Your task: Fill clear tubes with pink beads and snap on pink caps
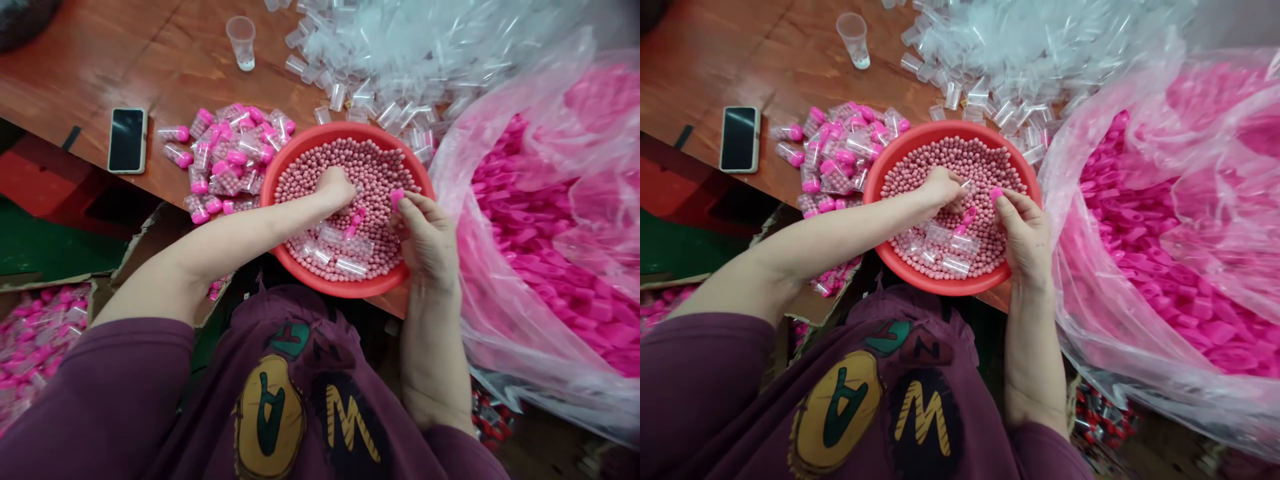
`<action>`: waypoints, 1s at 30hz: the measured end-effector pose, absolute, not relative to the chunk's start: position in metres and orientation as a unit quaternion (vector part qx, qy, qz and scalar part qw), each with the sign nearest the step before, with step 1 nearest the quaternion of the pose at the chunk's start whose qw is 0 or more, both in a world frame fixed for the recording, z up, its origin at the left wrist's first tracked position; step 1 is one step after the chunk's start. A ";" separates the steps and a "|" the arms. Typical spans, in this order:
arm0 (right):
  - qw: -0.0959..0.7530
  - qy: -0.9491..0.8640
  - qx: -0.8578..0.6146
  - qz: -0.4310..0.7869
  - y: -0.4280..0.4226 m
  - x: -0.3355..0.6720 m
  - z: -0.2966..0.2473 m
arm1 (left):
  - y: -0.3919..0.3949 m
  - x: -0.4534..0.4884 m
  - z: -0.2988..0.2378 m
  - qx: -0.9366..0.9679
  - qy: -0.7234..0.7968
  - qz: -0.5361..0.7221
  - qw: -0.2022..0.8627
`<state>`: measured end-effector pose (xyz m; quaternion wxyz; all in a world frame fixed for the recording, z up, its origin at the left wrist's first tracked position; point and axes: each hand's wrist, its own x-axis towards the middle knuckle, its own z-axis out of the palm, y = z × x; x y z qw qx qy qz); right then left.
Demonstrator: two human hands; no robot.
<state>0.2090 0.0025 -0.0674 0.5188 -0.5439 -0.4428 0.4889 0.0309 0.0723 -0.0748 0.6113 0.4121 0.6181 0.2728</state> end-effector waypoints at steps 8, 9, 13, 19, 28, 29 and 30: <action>0.564 -0.510 -0.548 0.349 -0.003 0.208 -0.063 | 0.047 0.006 -0.052 0.284 0.455 0.359 0.764; 0.568 -0.515 -0.540 0.346 -0.004 0.205 -0.057 | 0.040 -0.002 -0.049 0.286 0.428 0.366 0.776; 0.562 -0.569 -0.513 0.311 -0.008 0.189 -0.038 | 0.005 -0.023 -0.043 0.278 0.373 0.397 0.791; 0.474 -0.690 -0.479 0.262 -0.014 0.171 -0.031 | -0.025 -0.024 -0.052 0.249 0.357 0.472 0.767; 0.435 -0.691 -0.511 0.270 -0.019 0.165 -0.038 | -0.034 -0.013 -0.055 0.223 0.366 0.480 0.765; 0.436 -0.689 -0.513 0.269 -0.019 0.165 -0.039 | -0.035 -0.013 -0.055 0.223 0.369 0.478 0.765; 0.433 -0.690 -0.516 0.266 -0.020 0.165 -0.041 | -0.036 -0.012 -0.054 0.222 0.374 0.476 0.764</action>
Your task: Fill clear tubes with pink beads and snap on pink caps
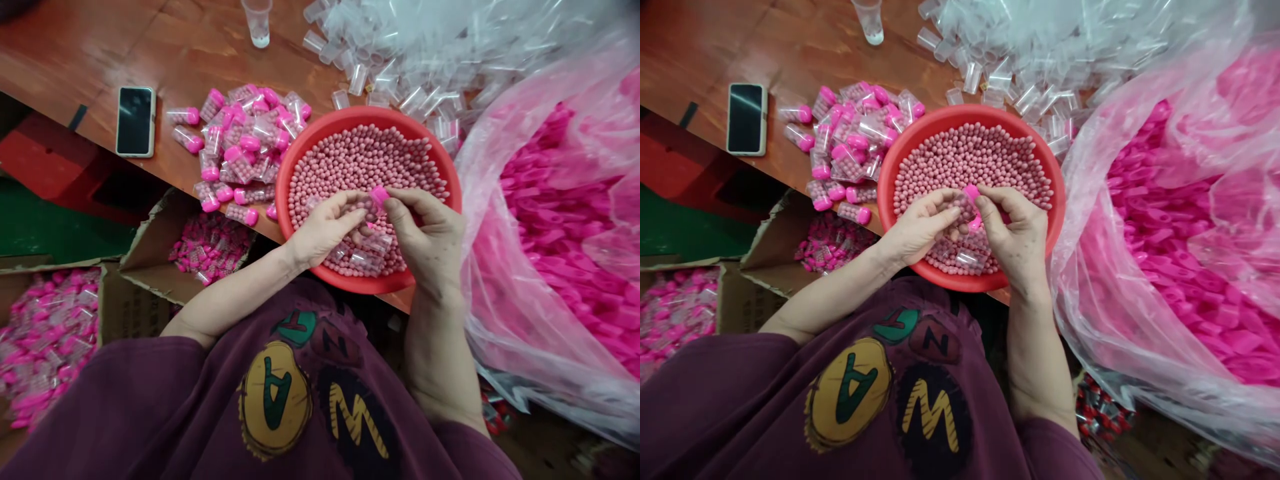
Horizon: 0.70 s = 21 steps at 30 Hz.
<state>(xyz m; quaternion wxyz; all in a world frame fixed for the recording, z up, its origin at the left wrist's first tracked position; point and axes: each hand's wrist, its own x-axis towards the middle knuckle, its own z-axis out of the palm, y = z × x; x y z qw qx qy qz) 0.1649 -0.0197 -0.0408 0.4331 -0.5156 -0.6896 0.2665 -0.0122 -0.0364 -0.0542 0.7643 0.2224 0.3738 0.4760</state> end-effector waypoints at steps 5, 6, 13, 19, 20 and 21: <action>0.421 -0.723 -0.497 0.231 -0.025 0.167 -0.044 | -0.041 -0.011 -0.053 0.214 0.391 0.471 0.761; 0.426 -0.729 -0.487 0.224 -0.027 0.167 -0.044 | -0.042 -0.010 -0.053 0.212 0.393 0.474 0.759; 0.409 -0.753 -0.485 0.178 -0.037 0.155 -0.062 | -0.042 -0.006 -0.052 0.198 0.417 0.502 0.732; 0.350 -0.783 -0.464 0.222 -0.040 0.167 -0.050 | -0.040 -0.011 -0.053 0.216 0.409 0.502 0.731; 0.356 -0.779 -0.458 0.238 -0.038 0.171 -0.046 | -0.040 -0.012 -0.054 0.226 0.402 0.500 0.733; 0.372 -0.766 -0.459 0.252 -0.035 0.175 -0.043 | -0.040 -0.013 -0.056 0.234 0.397 0.499 0.734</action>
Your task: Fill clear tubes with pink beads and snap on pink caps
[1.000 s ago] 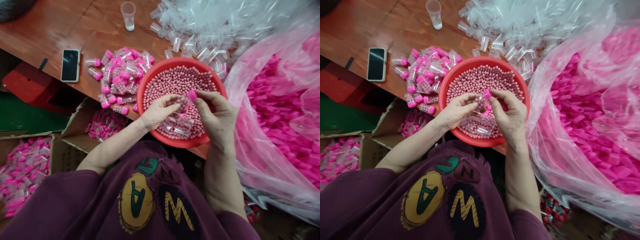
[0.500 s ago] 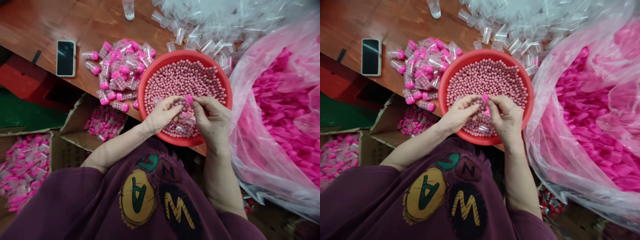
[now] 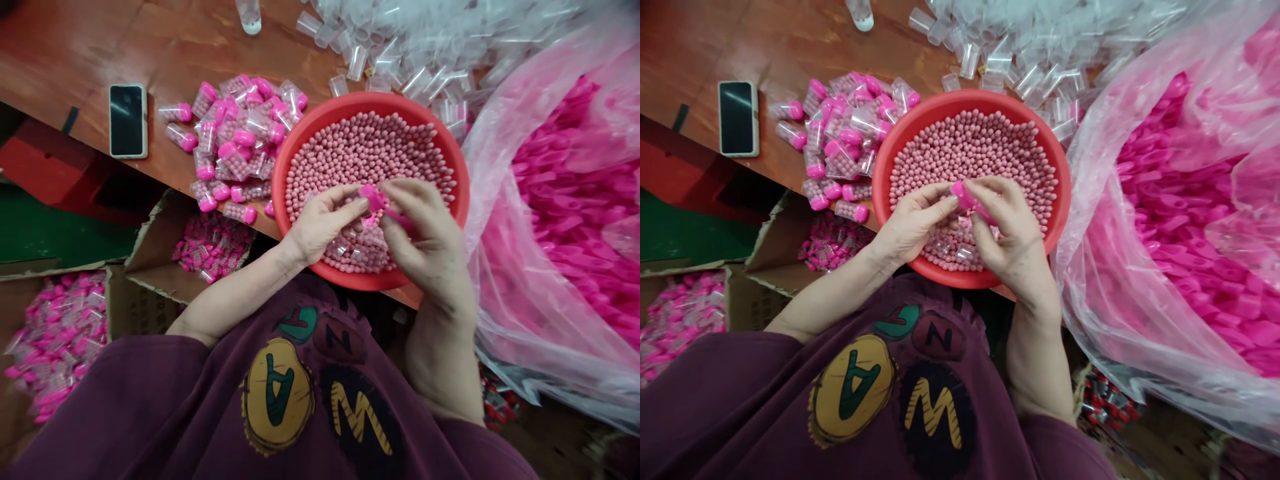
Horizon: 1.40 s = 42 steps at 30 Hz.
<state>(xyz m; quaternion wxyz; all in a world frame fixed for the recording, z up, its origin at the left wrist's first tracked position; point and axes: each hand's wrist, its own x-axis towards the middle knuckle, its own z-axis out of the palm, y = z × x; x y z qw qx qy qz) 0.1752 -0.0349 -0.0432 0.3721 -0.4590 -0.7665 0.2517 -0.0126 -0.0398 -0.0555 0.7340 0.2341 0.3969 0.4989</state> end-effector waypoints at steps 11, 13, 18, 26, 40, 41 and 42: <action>0.268 -0.831 -0.463 0.151 -0.040 0.164 -0.050 | -0.042 -0.010 -0.066 0.250 0.384 0.516 0.723; 0.265 -0.831 -0.477 0.109 -0.042 0.159 -0.059 | -0.043 -0.009 -0.067 0.250 0.394 0.513 0.721; 0.298 -0.807 -0.498 0.106 -0.041 0.147 -0.077 | -0.043 -0.006 -0.067 0.261 0.420 0.521 0.696; 0.318 -0.786 -0.530 0.025 -0.045 0.132 -0.096 | -0.041 -0.007 -0.073 0.282 0.413 0.536 0.680; 0.274 -0.781 -0.526 0.195 -0.011 0.215 -0.045 | 0.061 -0.128 -0.060 0.552 0.591 0.541 0.231; 0.257 -0.788 -0.524 0.195 -0.014 0.212 -0.049 | 0.059 -0.126 -0.058 0.578 0.609 0.510 0.185; 0.239 -0.797 -0.520 0.192 -0.016 0.207 -0.053 | 0.052 -0.119 -0.054 0.624 0.605 0.471 0.152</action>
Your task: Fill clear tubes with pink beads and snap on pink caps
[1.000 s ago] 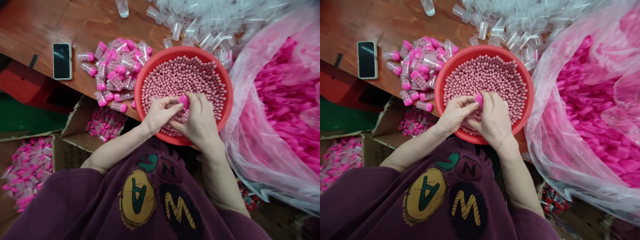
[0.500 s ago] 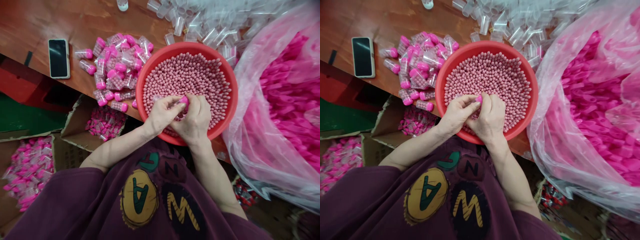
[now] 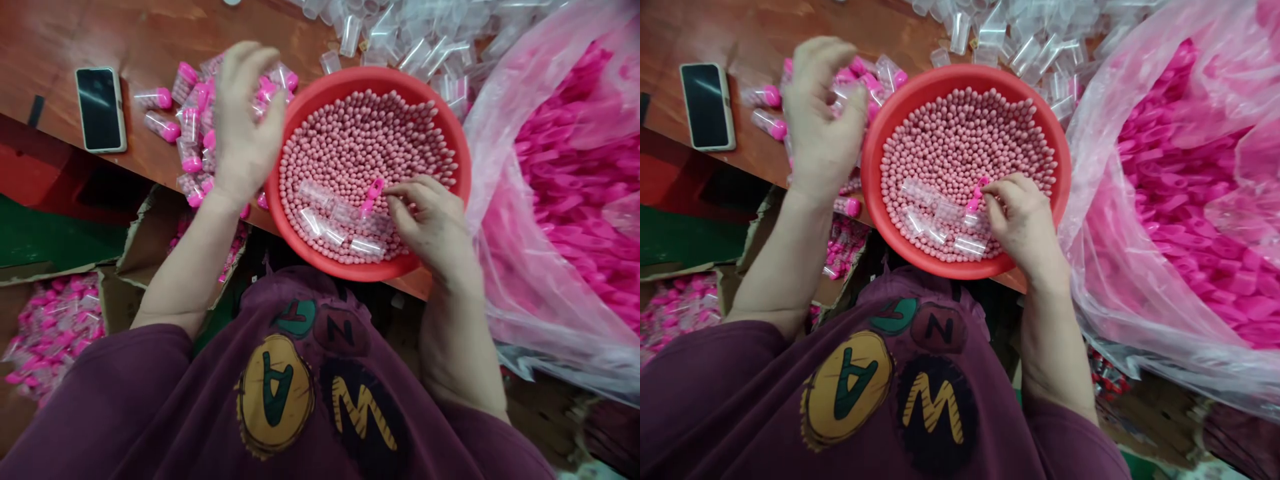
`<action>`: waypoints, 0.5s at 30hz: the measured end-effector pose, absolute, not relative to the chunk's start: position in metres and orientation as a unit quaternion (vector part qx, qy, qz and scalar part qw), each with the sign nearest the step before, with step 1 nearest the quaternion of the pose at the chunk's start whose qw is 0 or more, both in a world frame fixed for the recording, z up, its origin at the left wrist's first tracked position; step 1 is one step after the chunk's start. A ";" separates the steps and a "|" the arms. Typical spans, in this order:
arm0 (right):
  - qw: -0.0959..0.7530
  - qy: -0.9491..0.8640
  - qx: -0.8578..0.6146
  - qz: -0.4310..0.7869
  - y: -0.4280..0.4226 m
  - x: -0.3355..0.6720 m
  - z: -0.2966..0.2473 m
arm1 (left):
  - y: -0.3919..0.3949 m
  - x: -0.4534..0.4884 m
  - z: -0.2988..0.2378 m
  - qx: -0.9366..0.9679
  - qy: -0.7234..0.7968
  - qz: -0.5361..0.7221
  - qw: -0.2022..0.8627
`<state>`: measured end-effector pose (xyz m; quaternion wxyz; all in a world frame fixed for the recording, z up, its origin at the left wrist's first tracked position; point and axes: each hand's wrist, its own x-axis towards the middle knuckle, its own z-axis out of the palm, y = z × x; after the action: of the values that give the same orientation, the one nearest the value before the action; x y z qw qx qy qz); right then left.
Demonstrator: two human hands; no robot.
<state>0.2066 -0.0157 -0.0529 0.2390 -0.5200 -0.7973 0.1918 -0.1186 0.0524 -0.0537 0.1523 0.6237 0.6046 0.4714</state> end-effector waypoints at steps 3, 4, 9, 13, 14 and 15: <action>0.153 -0.831 -0.504 0.180 -0.020 0.185 -0.059 | 0.023 -0.087 -0.036 0.810 0.487 0.271 0.182; 0.112 -0.842 -0.496 0.178 -0.020 0.178 -0.059 | 0.014 -0.078 -0.031 0.844 0.458 0.195 0.201; 0.096 -0.840 -0.494 0.203 -0.022 0.170 -0.055 | -0.004 -0.059 -0.027 0.867 0.435 0.083 0.229; 0.233 -0.754 -0.532 0.307 -0.017 0.181 -0.060 | -0.006 -0.049 -0.043 0.877 0.406 0.134 0.221; 0.262 -0.722 -0.539 0.346 -0.015 0.183 -0.063 | -0.007 -0.044 -0.047 0.879 0.406 0.141 0.207; 0.290 -0.686 -0.543 0.388 -0.013 0.184 -0.067 | -0.008 -0.040 -0.050 0.880 0.409 0.146 0.192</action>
<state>0.1842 -0.0130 -0.0667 0.2900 -0.5429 -0.6859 0.3882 -0.0402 -0.0080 -0.0500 0.1922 0.8801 0.4090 0.1455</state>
